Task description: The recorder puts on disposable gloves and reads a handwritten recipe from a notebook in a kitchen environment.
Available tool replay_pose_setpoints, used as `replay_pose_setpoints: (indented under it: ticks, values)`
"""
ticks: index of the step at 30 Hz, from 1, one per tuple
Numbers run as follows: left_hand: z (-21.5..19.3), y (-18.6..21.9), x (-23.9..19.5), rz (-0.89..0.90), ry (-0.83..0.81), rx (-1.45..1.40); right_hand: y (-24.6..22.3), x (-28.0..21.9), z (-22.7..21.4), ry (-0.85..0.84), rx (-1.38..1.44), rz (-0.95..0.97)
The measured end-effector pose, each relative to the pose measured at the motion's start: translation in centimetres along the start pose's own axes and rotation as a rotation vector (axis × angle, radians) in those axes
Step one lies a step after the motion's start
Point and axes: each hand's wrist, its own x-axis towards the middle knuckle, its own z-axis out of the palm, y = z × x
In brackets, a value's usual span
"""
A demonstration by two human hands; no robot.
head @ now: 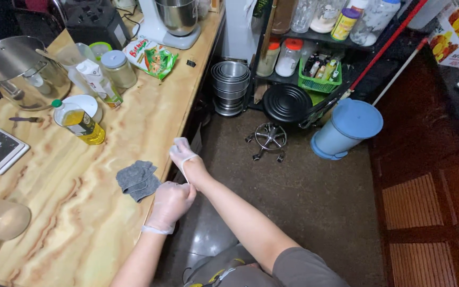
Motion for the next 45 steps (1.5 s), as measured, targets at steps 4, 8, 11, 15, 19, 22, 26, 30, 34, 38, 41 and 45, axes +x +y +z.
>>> replay_pose_setpoints:
  ticks: [4, 8, 11, 15, 19, 22, 26, 30, 34, 38, 41, 45]
  values:
    - [0.6, -0.7, -0.1, -0.04, -0.01, 0.021, 5.9, 2.3, 0.4, -0.037, 0.425, 0.03]
    - [0.6, -1.1, -0.2, -0.077, 0.042, 0.03, 6.3, 4.5, 1.0, 0.16, -0.203, -0.106]
    - [0.7, -0.8, -0.4, -0.075, 0.068, 0.026, 6.7, 5.6, 1.2, 0.214, -0.496, 0.056]
    - [0.4, -0.3, -0.5, -0.06, 0.147, -0.027, 12.8, 7.6, 0.9, -0.046, 0.098, 0.242]
    - [-0.1, -0.2, -0.3, -0.087, 0.205, -0.055, 4.7, 6.0, 1.3, -0.101, 0.173, 0.437]
    - [0.4, 0.2, -0.4, -0.019, 0.21, -0.105, -3.8, 3.2, 1.8, -0.199, 0.108, 0.573]
    - [0.0, 1.1, -1.3, -0.05, 0.201, -0.046, -3.1, 3.2, 1.4, -0.121, 0.269, 0.418]
    - [-2.8, 1.4, -2.5, -0.018, 0.11, 0.028, -4.4, 2.3, 3.7, -0.226, 0.643, 0.316]
    - [-6.7, 1.9, -5.2, -0.055, 0.022, 0.136, -8.0, -0.7, 6.7, -0.344, 0.827, 0.42]
    - [-8.1, 0.4, -9.0, -0.21, -0.062, -0.495, -9.1, -4.4, 9.0, -0.748, 1.118, 0.461]
    - [-9.4, 2.0, -6.7, -0.779, 0.212, -0.283, -9.6, -8.5, 11.5, -1.105, 1.187, 0.488]
    - [-13.7, 6.1, -3.6, -1.124, 0.371, -0.081, -13.0, -14.5, 14.2, -1.292, 1.139, 0.464]
